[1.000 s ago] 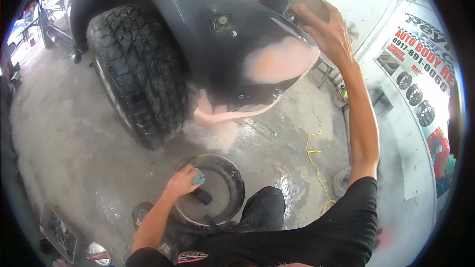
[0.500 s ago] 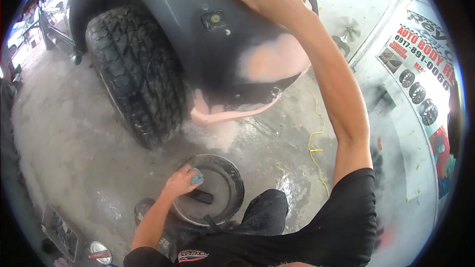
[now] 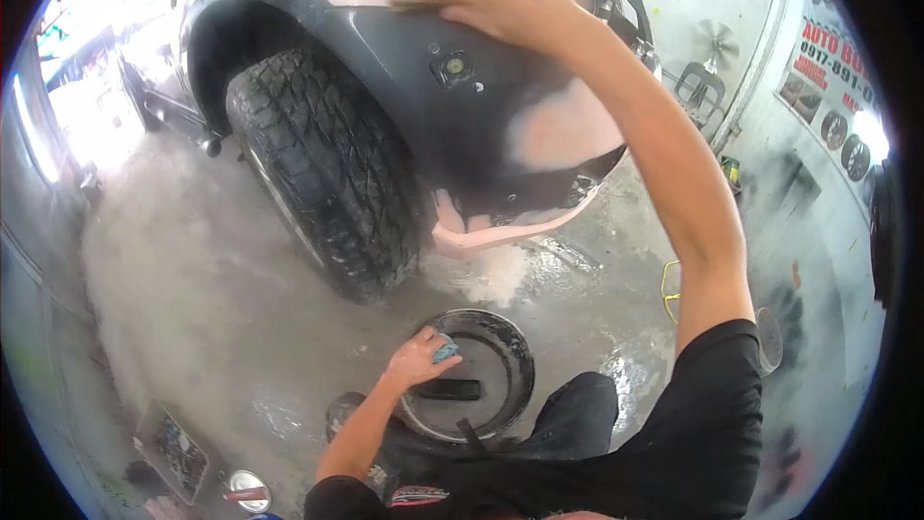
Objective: The person wet sands a car fender and bumper using sandpaper and a sanding block, frequently wiping the body panel with a cloth and dipping into a bucket of water.
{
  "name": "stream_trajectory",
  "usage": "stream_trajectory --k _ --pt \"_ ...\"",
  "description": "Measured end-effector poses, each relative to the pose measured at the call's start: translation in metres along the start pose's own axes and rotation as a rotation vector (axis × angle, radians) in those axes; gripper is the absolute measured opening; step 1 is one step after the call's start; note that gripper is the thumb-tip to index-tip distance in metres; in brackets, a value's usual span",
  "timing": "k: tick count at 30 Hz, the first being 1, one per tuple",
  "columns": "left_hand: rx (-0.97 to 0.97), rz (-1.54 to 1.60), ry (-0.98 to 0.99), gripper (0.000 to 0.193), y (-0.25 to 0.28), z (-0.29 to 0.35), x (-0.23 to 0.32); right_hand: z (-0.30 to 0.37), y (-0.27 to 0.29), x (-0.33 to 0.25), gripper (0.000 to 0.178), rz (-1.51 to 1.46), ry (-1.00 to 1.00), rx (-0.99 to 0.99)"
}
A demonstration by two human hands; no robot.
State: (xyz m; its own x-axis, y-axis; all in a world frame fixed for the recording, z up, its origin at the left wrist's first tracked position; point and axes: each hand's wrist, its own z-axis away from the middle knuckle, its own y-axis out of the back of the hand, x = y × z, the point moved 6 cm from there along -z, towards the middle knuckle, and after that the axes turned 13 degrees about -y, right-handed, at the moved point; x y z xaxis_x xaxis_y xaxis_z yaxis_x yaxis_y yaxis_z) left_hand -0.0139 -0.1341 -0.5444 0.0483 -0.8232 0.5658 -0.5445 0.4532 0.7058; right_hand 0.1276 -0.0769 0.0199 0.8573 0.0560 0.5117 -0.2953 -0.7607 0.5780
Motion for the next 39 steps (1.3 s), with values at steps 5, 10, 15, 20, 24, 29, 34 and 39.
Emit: stream_trajectory --k 5,10,15,20,24,29,34,39 --pt "-0.069 -0.041 -0.008 0.041 -0.004 -0.005 0.011 0.058 0.003 0.049 0.061 0.116 -0.075 0.211" --pt "0.006 -0.095 -0.064 0.040 0.001 -0.006 0.014 -0.016 -0.010 0.028 0.049 0.135 -0.239 0.207" --pt "0.325 0.065 -0.066 0.034 0.042 -0.017 0.013 0.050 0.008 0.039 0.047 0.034 -0.153 0.170" --pt "0.458 -0.017 -0.169 0.026 0.120 -0.075 0.046 0.004 -0.004 0.035 0.043 0.148 -0.225 0.207" --pt "0.669 -0.150 -0.254 0.019 0.210 -0.110 0.069 -0.007 -0.013 0.023 0.042 0.132 -0.369 0.154" --pt "0.919 -0.237 -0.299 0.020 0.293 -0.147 0.101 0.043 -0.005 0.038 0.053 0.156 -0.248 0.188" --pt "0.956 -0.088 -0.406 0.021 0.247 -0.182 0.110 -0.051 -0.018 0.037 0.043 0.125 -0.270 0.081" --pt "0.916 0.000 -0.374 0.023 0.218 -0.173 0.113 -0.008 -0.007 0.008 0.043 0.001 -0.245 0.010"
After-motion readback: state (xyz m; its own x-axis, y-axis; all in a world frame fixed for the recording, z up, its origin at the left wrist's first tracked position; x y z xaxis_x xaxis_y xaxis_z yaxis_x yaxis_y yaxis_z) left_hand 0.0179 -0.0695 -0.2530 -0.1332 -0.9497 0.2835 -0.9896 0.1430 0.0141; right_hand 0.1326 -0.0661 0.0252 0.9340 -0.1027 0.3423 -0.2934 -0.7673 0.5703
